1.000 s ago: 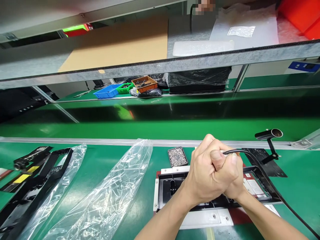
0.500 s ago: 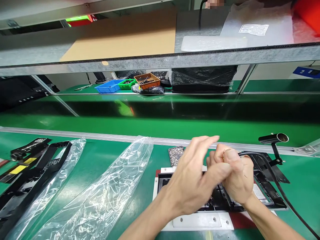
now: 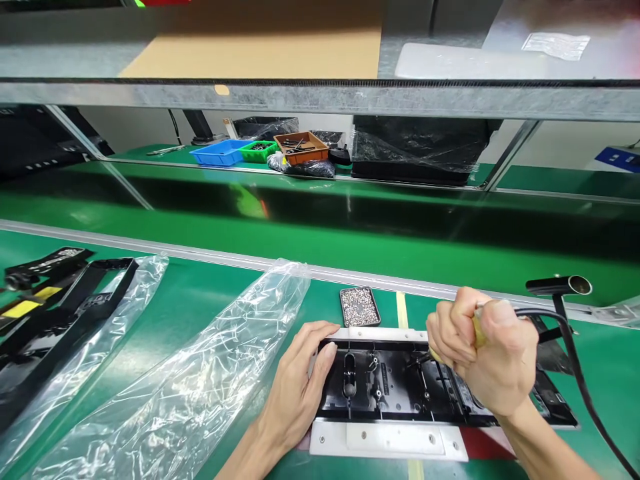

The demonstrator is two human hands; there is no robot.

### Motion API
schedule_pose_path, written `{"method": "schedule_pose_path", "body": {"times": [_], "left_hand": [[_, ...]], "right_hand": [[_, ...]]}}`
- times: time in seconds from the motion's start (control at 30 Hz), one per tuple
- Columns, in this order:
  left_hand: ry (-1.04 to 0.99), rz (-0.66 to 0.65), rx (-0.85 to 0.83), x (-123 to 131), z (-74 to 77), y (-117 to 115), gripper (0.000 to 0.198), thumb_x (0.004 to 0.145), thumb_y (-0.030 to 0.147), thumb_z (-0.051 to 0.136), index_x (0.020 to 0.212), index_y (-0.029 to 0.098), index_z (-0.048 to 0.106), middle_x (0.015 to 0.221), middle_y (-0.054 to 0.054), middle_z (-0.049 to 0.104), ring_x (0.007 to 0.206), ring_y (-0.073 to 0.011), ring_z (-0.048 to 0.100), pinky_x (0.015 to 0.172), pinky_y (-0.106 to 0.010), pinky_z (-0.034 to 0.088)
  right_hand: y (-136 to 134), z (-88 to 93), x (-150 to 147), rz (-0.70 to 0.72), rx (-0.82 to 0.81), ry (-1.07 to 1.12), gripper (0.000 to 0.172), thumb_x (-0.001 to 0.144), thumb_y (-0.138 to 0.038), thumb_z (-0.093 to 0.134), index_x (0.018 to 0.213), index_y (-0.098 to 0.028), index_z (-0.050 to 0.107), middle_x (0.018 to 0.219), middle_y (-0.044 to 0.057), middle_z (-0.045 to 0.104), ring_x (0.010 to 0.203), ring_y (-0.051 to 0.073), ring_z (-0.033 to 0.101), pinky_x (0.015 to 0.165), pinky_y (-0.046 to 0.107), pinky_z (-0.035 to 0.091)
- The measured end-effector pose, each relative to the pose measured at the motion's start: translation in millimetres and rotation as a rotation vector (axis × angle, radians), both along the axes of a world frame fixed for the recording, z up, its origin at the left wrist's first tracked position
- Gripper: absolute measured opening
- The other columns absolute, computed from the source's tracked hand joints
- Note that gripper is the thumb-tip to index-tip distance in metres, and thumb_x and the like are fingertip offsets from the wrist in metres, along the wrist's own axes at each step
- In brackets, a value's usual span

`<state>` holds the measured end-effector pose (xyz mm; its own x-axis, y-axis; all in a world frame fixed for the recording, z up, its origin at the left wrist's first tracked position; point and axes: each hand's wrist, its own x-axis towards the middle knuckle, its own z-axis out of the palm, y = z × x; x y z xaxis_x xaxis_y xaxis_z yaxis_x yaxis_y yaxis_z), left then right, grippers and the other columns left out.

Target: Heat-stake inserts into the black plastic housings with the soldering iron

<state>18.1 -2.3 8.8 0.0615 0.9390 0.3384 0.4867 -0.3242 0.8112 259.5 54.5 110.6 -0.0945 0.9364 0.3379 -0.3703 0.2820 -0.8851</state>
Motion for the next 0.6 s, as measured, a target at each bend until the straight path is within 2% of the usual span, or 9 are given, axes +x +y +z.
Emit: {"method": "schedule_pose_path", "body": {"times": [0.17,0.6], "left_hand": [[-0.067,-0.058,-0.024,1.0,-6.3,-0.3,0.027,0.119,0.034,0.052,0.136,0.03,0.072,0.132,-0.005,0.074,0.124,-0.0224,0.072,0.106,-0.035,0.06],[-0.181,-0.045,0.015,2.8,-8.1,0.9,0.026,0.119,0.032,0.053,0.127,0.026,0.077,0.127,-0.005,0.077,0.119,-0.0203,0.075,0.102,-0.034,0.061]], "right_hand": [[-0.7,-0.2,-0.5,-0.036,-0.022,-0.017,0.065,0.1,-0.06,0.072,0.058,-0.022,0.041,0.045,-0.007,0.026,0.04,0.007,0.021,0.035,0.02,0.024],[0.2,-1.8,3.1,-0.026,-0.038,-0.033,0.063,0.099,-0.061,0.072,0.059,-0.022,0.042,0.046,-0.007,0.026,0.04,0.007,0.02,0.037,0.021,0.024]]}}
